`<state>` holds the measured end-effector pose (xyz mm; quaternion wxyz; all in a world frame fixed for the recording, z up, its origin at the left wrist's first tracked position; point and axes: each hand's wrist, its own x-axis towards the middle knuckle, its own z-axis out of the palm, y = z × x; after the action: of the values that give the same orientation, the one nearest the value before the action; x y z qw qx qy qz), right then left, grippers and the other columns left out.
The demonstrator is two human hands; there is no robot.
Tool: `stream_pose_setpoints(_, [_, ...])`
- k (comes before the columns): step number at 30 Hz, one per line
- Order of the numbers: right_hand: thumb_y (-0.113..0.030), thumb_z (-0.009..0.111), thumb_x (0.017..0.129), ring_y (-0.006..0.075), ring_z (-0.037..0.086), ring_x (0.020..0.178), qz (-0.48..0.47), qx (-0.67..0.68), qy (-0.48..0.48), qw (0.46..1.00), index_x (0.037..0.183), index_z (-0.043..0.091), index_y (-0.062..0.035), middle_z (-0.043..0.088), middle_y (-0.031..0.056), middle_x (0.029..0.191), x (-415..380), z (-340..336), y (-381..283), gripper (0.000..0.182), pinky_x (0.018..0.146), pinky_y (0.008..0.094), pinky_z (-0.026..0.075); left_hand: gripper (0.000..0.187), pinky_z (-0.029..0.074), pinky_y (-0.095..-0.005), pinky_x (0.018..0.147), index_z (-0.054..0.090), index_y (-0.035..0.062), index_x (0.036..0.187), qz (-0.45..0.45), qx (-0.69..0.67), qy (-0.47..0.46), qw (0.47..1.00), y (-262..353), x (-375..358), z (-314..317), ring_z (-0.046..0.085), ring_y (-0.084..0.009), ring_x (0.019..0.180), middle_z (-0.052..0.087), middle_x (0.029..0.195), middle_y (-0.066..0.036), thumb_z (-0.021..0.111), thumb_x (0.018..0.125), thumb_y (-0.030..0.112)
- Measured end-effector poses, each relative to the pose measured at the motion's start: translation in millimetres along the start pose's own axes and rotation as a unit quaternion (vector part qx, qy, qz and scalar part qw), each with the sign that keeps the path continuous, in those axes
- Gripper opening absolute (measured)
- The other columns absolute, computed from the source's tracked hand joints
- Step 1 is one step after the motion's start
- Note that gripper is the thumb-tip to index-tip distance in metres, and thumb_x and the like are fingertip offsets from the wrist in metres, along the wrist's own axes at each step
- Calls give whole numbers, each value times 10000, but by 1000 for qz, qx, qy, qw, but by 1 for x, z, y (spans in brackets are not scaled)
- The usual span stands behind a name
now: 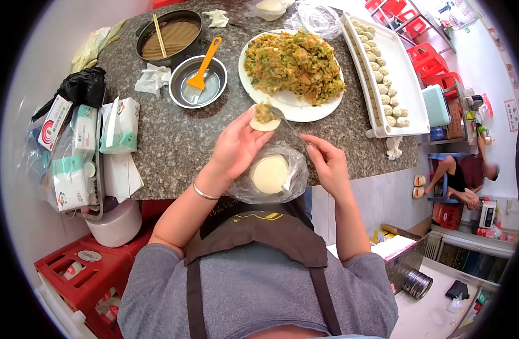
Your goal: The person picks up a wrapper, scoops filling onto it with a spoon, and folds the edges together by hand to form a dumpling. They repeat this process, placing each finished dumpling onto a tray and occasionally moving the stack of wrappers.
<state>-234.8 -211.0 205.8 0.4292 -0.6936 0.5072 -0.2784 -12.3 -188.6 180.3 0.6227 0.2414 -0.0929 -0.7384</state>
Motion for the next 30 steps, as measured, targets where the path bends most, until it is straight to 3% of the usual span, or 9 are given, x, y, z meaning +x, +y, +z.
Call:
stream_pose_setpoints(5, [-90, 574, 933, 41, 491, 641, 15, 18, 32, 999, 1161, 660, -23, 639, 7, 751, 3, 7, 8, 253, 609, 223, 434, 414, 371, -401, 1109, 434, -17, 1346, 2, 12, 2, 1000, -5, 3, -2, 508, -242, 1261, 532, 1349, -139, 418, 1034, 256])
stream_pose_setpoints(7, [-73, 561, 951, 35, 406, 641, -15, 52, 11, 998, 1186, 654, -20, 500, -69, 698, -1, 15, 11, 258, 566, 213, 343, 426, 386, -392, 1107, 425, -24, 1352, 14, 16, 13, 1000, -2, 4, -1, 506, -248, 1266, 531, 1348, -151, 389, 1042, 267])
stream_pose_setpoints(12, [-74, 559, 955, 19, 401, 645, 25, 62, -30, 997, 1190, 654, -27, 497, -73, 700, -12, 11, 8, 258, 569, 195, 340, 415, 385, -393, 1113, 436, -38, 1334, 23, 13, 26, 999, -3, 1, 0, 511, -248, 1260, 537, 1336, -157, 392, 1041, 253])
stream_pose_setpoints(14, [-61, 558, 926, 42, 476, 631, -9, 31, -23, 999, 1179, 656, -28, 632, 10, 779, -14, 14, 9, 274, 584, 219, 420, 388, 398, -402, 1101, 453, -35, 1315, 29, 3, 29, 999, -5, 0, -4, 529, -249, 1238, 549, 1316, -151, 412, 1035, 230])
stream_pose_setpoints(17, [-34, 563, 910, 46, 523, 660, -10, 120, -32, 992, 1182, 657, -31, 648, 23, 787, -15, 6, 4, 288, 606, 223, 443, 363, 435, -409, 1073, 473, -38, 1292, 41, -2, 34, 999, 1, -3, -3, 555, -250, 1205, 562, 1292, -150, 425, 1033, 212])
stream_pose_setpoints(20, [-19, 578, 893, 52, 551, 686, -2, 65, -56, 996, 1170, 664, -30, 689, 51, 872, -13, 2, 6, 290, 636, 223, 465, 376, 473, -406, 1042, 472, -46, 1292, 36, 5, 34, 999, 12, -3, 2, 568, -249, 1189, 565, 1284, -153, 406, 1040, 225])
stream_pose_setpoints(26, [-10, 604, 874, 33, 476, 621, -128, -36, -12, 991, 1146, 680, -29, 674, 14, 836, -3, 0, -2, 282, 561, 223, 413, 470, 481, -362, 1035, 422, -51, 1371, 16, 56, -5, 998, 27, 1, 8, 570, -239, 1193, 546, 1321, -160, 412, 1037, 280])
stream_pose_setpoints(28, [-13, 611, 872, 44, 483, 611, -92, -3, 11, 996, 1146, 681, -33, 676, 31, 832, -4, -4, 3, 284, 561, 221, 416, 463, 486, -349, 1029, 414, -48, 1382, 13, 63, -25, 998, 28, 3, 11, 574, -230, 1189, 548, 1319, -153, 460, 1024, 242])
stream_pose_setpoints(30, [-39, 618, 879, 98, 556, 621, -8, 49, 53, 997, 1139, 687, -43, 700, 98, 863, 0, -15, 6, 269, 605, 238, 459, 465, 502, -323, 997, 421, -36, 1385, 76, 196, -19, 977, 28, 8, 19, 580, -203, 1178, 559, 1307, -136, 560, 966, 108])
